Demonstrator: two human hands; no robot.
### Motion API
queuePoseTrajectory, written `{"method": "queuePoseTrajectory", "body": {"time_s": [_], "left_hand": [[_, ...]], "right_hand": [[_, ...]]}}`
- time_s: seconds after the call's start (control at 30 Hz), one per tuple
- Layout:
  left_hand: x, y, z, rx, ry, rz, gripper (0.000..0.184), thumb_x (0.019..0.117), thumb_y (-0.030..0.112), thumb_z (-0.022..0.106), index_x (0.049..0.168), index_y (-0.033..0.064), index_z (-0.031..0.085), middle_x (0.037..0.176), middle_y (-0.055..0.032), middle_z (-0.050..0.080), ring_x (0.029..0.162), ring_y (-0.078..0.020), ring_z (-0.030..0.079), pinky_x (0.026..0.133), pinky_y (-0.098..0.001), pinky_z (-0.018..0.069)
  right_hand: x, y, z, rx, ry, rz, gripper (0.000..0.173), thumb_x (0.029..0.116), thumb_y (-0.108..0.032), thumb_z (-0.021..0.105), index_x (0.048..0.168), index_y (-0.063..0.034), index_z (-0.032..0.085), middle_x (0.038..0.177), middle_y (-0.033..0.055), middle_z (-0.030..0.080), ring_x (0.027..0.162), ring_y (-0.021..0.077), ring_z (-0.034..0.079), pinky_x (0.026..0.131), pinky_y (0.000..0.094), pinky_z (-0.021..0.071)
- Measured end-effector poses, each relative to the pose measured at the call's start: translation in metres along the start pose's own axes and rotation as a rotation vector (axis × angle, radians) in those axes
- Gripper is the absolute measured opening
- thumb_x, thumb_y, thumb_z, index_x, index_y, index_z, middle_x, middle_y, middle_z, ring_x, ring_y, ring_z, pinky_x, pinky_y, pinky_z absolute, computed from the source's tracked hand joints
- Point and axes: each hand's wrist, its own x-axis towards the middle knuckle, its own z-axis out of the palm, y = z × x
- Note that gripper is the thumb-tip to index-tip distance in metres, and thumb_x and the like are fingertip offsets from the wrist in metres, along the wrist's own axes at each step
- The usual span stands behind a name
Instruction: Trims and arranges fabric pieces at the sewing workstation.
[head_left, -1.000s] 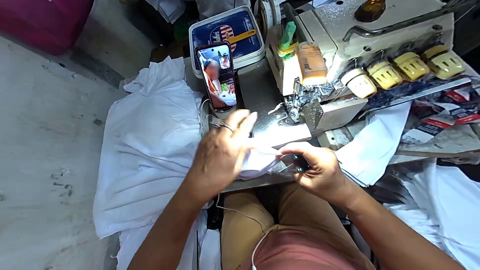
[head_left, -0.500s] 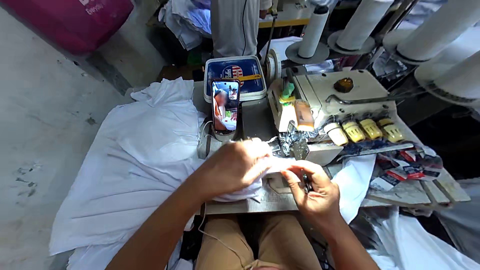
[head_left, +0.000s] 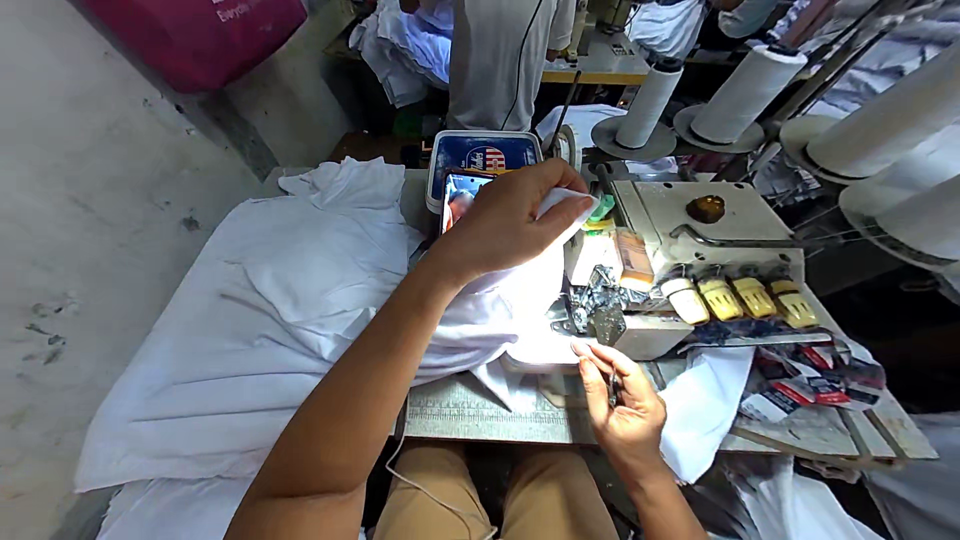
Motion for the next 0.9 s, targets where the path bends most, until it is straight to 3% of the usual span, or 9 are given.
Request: {"method": "queuePoseTrajectory", "body": {"time_s": [0.2,0.3,0.4,0.5,0.57,0.67,0.73,0.8,0.9], "left_hand": [[0.001,0.006,0.0,0.072,-0.096,0.057,0.015,0.1016,0.014,0.059,0.106,0.0022,0.067,0.086,-0.0046,0.065,0.076,-0.0091,0.059,0.071,-0.0281,0.0485],[-0.034,0.015,0.009,0.161,-0.14,0.134,0.026,0.0841,-0.001,0.069,0.111,-0.0014,0.068,0.089,-0.0112,0.068,0.078,-0.0195,0.065,0.07,-0.0374,0.0544],[-0.083,0.032,0.018,0.128,-0.075,0.164,0.021,0.1006,0.019,0.06,0.109,0.0001,0.063,0.077,-0.0071,0.063,0.066,-0.0124,0.057,0.062,-0.0252,0.0482],[-0.114,0.034,0.026,-0.057,-0.035,0.27,0.02,0.103,0.019,0.059,0.092,0.0028,0.062,0.082,-0.0107,0.064,0.079,-0.0124,0.062,0.074,-0.0203,0.0482],[-0.124,0.031,0.032,-0.077,0.011,0.316,0.018,0.101,0.019,0.064,0.09,0.0046,0.062,0.096,-0.012,0.06,0.094,-0.0118,0.059,0.087,-0.0169,0.046],[-0.125,0.032,0.036,0.034,0.051,0.37,0.018,0.1026,0.024,0.062,0.091,0.0106,0.059,0.114,-0.0102,0.053,0.112,-0.0147,0.051,0.103,-0.0216,0.0368],[-0.122,0.036,0.037,0.064,0.03,0.404,0.015,0.1043,0.02,0.058,0.092,0.011,0.057,0.108,-0.0094,0.056,0.112,-0.0185,0.053,0.105,-0.0267,0.0381],[-0.12,0.04,0.036,0.092,-0.022,0.407,0.012,0.1041,0.016,0.056,0.093,0.0102,0.058,0.091,-0.009,0.066,0.103,-0.0213,0.063,0.11,-0.0358,0.0368],[-0.12,0.037,0.027,0.262,-0.1,0.377,0.032,0.1058,0.036,0.052,0.097,0.0091,0.066,0.075,-0.0084,0.069,0.087,-0.0234,0.071,0.116,-0.0516,0.0314]], "right_hand": [[-0.002,0.003,0.001,0.013,0.003,-0.001,0.021,0.0974,-0.005,0.062,0.113,0.0094,0.064,0.11,0.0063,0.077,0.102,-0.0066,0.068,0.093,0.0103,0.0515],[-0.002,0.004,-0.002,0.034,-0.014,0.014,0.023,0.0966,-0.005,0.063,0.114,0.0098,0.064,0.111,0.0065,0.077,0.103,-0.0058,0.068,0.094,0.0108,0.0517],[0.003,-0.007,-0.009,0.084,-0.066,0.099,0.025,0.0965,-0.007,0.063,0.115,0.0099,0.066,0.109,0.0043,0.076,0.099,-0.0088,0.066,0.091,0.009,0.0515],[0.011,-0.026,-0.021,0.11,-0.136,0.018,0.026,0.1046,-0.023,0.058,0.122,-0.0051,0.065,0.116,-0.0028,0.071,0.097,-0.01,0.062,0.087,0.0076,0.0491],[0.019,-0.045,-0.027,0.162,-0.202,-0.092,0.03,0.1071,-0.034,0.054,0.132,-0.0206,0.062,0.139,-0.0121,0.061,0.12,-0.0058,0.058,0.102,0.014,0.0481],[0.026,-0.067,-0.03,0.152,-0.282,-0.176,0.031,0.1068,-0.041,0.052,0.129,-0.0211,0.062,0.146,-0.0129,0.052,0.116,-0.0099,0.056,0.098,0.0089,0.0454],[0.026,-0.065,-0.029,0.141,-0.317,-0.228,0.03,0.107,-0.038,0.053,0.125,-0.0166,0.062,0.144,-0.007,0.053,0.11,-0.0089,0.057,0.093,0.0075,0.0452],[0.023,-0.057,-0.027,0.165,-0.337,-0.246,0.021,0.1065,-0.029,0.055,0.121,-0.0147,0.063,0.146,-0.0038,0.055,0.127,-0.0018,0.055,0.106,0.0159,0.0463],[0.015,-0.052,-0.029,0.153,-0.315,-0.196,0.016,0.107,-0.026,0.055,0.112,-0.0118,0.062,0.127,-0.0024,0.065,0.119,-0.0008,0.061,0.1,0.0152,0.0507]]}}
